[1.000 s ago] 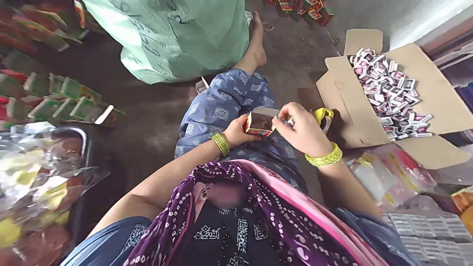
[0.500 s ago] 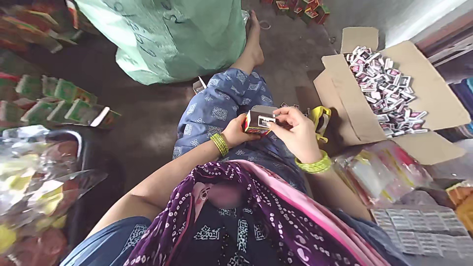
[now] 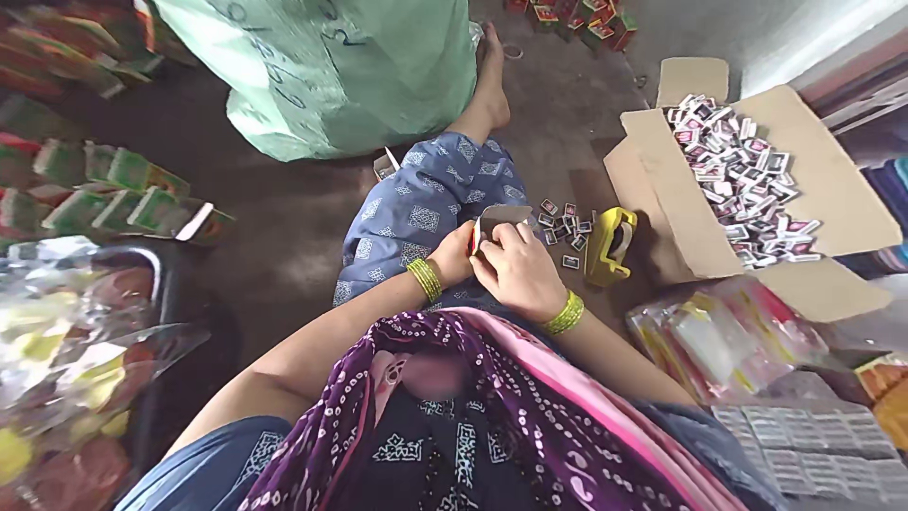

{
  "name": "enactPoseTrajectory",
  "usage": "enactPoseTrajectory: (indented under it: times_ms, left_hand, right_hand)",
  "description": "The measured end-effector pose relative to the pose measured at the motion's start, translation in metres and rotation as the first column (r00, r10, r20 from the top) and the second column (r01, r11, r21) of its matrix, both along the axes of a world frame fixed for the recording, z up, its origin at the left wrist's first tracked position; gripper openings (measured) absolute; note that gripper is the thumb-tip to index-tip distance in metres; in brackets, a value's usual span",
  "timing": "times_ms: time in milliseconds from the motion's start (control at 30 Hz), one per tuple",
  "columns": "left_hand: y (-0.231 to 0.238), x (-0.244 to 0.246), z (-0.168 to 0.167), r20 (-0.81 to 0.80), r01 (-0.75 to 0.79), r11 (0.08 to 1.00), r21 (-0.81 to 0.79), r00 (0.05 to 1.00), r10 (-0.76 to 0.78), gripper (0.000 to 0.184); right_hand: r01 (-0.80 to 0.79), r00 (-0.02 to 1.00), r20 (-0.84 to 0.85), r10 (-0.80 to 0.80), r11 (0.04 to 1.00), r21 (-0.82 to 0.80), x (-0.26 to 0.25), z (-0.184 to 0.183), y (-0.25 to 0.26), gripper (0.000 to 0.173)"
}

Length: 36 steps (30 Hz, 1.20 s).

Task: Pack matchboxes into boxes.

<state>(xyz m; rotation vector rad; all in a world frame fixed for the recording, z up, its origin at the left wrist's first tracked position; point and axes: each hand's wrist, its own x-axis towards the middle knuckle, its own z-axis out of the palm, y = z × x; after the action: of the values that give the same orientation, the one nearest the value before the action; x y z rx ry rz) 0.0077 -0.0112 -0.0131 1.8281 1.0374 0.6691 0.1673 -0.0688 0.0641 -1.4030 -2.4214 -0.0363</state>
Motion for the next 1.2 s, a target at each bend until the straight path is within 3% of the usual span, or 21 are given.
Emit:
enactPoseTrajectory:
  times_ms: [167, 267, 333, 400, 500, 600, 667, 767, 867, 1000, 1100, 1200]
  left_hand:
    - [0.001, 0.000, -0.003, -0.030, 0.032, 0.999, 0.006, 0.999, -0.032, 0.050]
    - [-0.001, 0.000, -0.001, -0.006, 0.045, 0.999, 0.013, 0.999, -0.045, 0.057]
    - [-0.003, -0.001, 0.004, 0.079, 0.020, 1.000, -0.002, 0.997, -0.020, 0.072]
    - [-0.004, 0.000, 0.002, 0.242, -0.030, 0.997, 0.067, 0.970, 0.013, 0.092]
    - [-0.003, 0.000, -0.004, 0.460, -0.060, 0.984, 0.169, 0.887, -0.026, 0.106]
    - [-0.006, 0.000, 0.003, 0.524, 0.011, 0.992, 0.125, 0.849, -0.075, 0.101]
    - [-0.008, 0.000, 0.006, 0.553, 0.045, 0.993, 0.112, 0.827, -0.100, 0.095]
    - [-0.010, -0.003, 0.007, 0.565, 0.051, 0.993, 0.107, 0.819, -0.103, 0.091]
    - [-0.011, -0.004, 0.005, 0.554, 0.090, 0.981, 0.173, 0.815, -0.172, 0.072]
    - [-0.012, -0.002, 0.001, 0.520, 0.130, 0.965, 0.226, 0.822, -0.232, 0.053]
    - [-0.011, 0.000, 0.003, 0.512, 0.159, 0.971, 0.180, 0.827, -0.230, 0.053]
    - [-0.009, -0.001, 0.004, 0.524, 0.131, 0.986, 0.100, 0.836, -0.164, 0.066]
  right_hand:
    - [-0.044, 0.994, 0.096, 0.049, 0.997, -0.056, 0.003, 0.000, 0.005, 0.035]
    - [-0.033, 0.999, 0.034, 0.033, 0.999, -0.020, 0.008, -0.004, 0.005, 0.035]
    - [0.027, 0.989, -0.148, -0.009, 0.993, 0.118, 0.015, -0.008, 0.003, 0.029]
    - [0.131, 0.924, -0.381, -0.044, 0.969, 0.207, 0.026, -0.013, 0.003, 0.036]
    - [0.177, 0.741, -0.666, -0.086, 0.982, 0.070, 0.045, -0.023, 0.006, 0.058]
    - [-0.039, 0.551, -0.823, -0.140, 0.980, -0.193, 0.056, -0.033, 0.011, 0.067]
    - [-0.186, 0.525, -0.846, -0.095, 0.957, -0.223, 0.056, -0.039, 0.012, 0.061]
    - [-0.278, 0.516, -0.856, -0.025, 0.941, -0.195, 0.050, -0.047, 0.013, 0.054]
    - [-0.309, 0.505, -0.860, 0.069, 0.945, -0.106, 0.045, -0.056, 0.016, 0.048]
    - [-0.207, 0.609, -0.789, 0.079, 0.976, -0.061, 0.041, -0.056, 0.016, 0.051]
    - [-0.135, 0.534, -0.845, 0.039, 0.990, -0.039, 0.041, -0.048, 0.015, 0.021]
    - [-0.198, 0.353, -0.935, -0.031, 0.974, -0.107, 0.044, -0.028, 0.011, 0.056]
